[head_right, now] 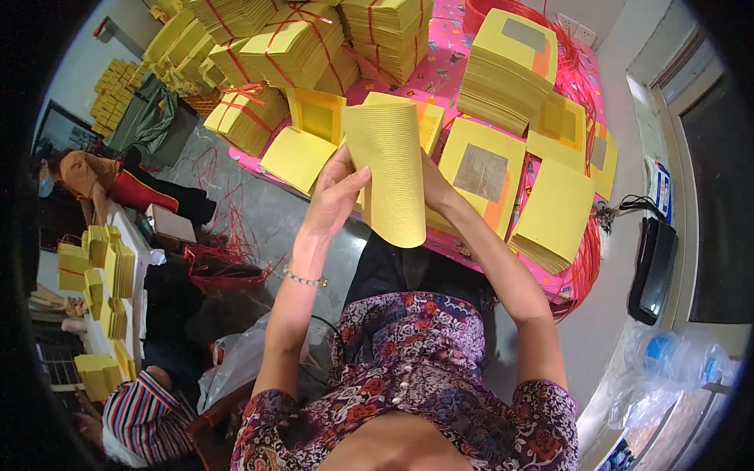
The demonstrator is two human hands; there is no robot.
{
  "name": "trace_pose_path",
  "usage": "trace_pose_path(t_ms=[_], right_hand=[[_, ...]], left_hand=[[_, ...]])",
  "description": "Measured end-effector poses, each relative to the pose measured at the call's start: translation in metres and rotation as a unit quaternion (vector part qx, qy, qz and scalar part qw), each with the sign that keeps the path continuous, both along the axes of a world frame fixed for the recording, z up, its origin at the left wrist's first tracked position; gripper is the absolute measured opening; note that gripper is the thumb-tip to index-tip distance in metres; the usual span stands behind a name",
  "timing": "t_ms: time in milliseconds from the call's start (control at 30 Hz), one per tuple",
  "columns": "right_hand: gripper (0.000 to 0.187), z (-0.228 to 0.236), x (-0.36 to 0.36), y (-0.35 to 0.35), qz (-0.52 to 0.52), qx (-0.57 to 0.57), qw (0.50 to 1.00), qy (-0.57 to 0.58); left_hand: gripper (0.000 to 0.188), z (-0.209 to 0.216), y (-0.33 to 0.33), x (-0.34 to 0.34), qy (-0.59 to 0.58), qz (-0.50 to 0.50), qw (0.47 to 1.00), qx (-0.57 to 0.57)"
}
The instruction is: Counting and stacking sheets of joss paper.
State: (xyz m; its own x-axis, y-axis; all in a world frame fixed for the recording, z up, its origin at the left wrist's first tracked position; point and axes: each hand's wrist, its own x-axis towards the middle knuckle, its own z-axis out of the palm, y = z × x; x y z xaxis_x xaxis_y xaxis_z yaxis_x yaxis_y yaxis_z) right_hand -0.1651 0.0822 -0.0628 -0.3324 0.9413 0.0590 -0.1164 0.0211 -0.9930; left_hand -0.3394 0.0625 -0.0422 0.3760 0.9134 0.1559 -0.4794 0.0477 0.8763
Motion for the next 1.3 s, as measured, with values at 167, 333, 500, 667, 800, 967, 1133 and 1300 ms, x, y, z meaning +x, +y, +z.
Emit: trace_pose_path(t_ms=[167, 333, 500, 667, 800, 967, 1133, 1300], right_hand=[[0.044, -0.004, 0.014, 0.008, -0.058, 0.007, 0.998, -0.001], [0.049, 0.011, 0.026, -0.003, -0.025, -0.019, 0.992, 0.119], [0.052, 0.016, 0.023, -0.008, -0.026, 0.021, 0.999, -0.005], [0.051, 0.010, 0.026, -0.006, -0.017, -0.013, 1.000, 0.022], [0.048, 0.009, 0.027, -0.005, -0.018, -0.011, 1.000, 0.023], [0.050, 0.004, 0.028, -0.007, -0.021, -0.006, 1.000, -0.001], [0.065, 0.003, 0.030, -0.011, -0.011, 0.040, 0.999, 0.009], [0.069, 0.004, 0.034, -0.012, 0.006, 0.064, 0.998, -0.010]], left_hand=[[0.047, 0.004, 0.002, 0.001, 0.006, 0.081, 0.997, -0.001], [0.044, 0.005, 0.007, 0.000, 0.042, 0.122, 0.992, -0.004], [0.060, 0.006, 0.007, 0.008, 0.106, 0.149, 0.983, 0.007], [0.063, 0.007, 0.007, 0.009, 0.061, 0.123, 0.990, -0.019], [0.055, 0.009, 0.006, 0.005, 0.077, 0.062, 0.994, -0.040], [0.046, 0.005, 0.004, 0.009, 0.069, 0.071, 0.995, -0.009], [0.042, 0.000, 0.000, 0.014, 0.087, 0.088, 0.992, 0.018], [0.043, 0.002, -0.006, 0.018, 0.089, 0.105, 0.990, 0.035]])
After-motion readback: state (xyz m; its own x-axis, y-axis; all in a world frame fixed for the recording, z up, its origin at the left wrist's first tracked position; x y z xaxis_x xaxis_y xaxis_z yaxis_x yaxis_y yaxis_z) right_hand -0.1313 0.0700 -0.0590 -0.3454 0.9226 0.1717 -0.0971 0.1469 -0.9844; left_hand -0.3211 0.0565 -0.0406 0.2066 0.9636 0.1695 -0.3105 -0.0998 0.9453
